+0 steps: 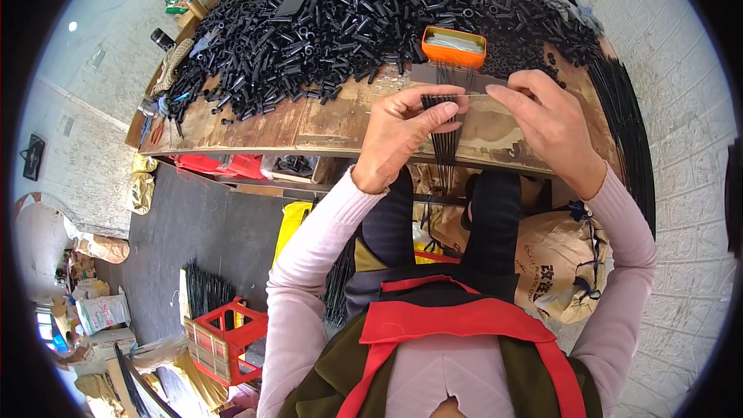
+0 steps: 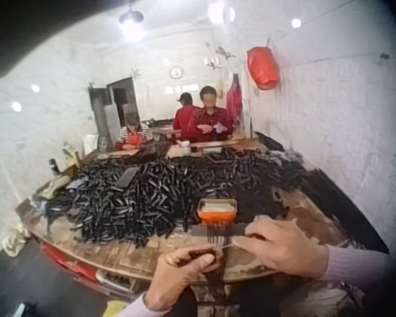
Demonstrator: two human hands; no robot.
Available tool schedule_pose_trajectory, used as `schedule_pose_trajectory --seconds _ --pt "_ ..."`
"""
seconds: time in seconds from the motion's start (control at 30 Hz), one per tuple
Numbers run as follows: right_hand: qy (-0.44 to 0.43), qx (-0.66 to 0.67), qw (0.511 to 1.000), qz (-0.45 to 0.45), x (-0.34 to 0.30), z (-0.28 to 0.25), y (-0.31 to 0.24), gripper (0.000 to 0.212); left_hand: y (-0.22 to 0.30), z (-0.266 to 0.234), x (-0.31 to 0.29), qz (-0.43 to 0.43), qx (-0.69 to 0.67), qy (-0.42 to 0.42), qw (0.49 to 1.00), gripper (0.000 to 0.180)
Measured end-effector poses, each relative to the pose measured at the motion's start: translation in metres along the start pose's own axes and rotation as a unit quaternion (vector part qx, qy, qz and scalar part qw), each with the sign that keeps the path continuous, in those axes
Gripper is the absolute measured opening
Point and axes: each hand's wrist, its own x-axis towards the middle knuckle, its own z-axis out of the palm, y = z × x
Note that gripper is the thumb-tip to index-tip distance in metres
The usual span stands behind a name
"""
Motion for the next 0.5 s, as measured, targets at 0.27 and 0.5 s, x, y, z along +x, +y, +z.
schedule_pose_trajectory --seconds 0.27,0.5 --pt "-0.006 0.027 0.999 -0.027 0.002 0.000 0.000 0.037 -0.001 0.003 0.002 -0.008 -0.005 -0.034 0.999 0.027" --pt "0.060 0.160 0.982 0.080 0.015 0.020 0.009 0.029 -0.056 -0.025 -0.004 0.089 0.478 -0.063 0.871 0.046"
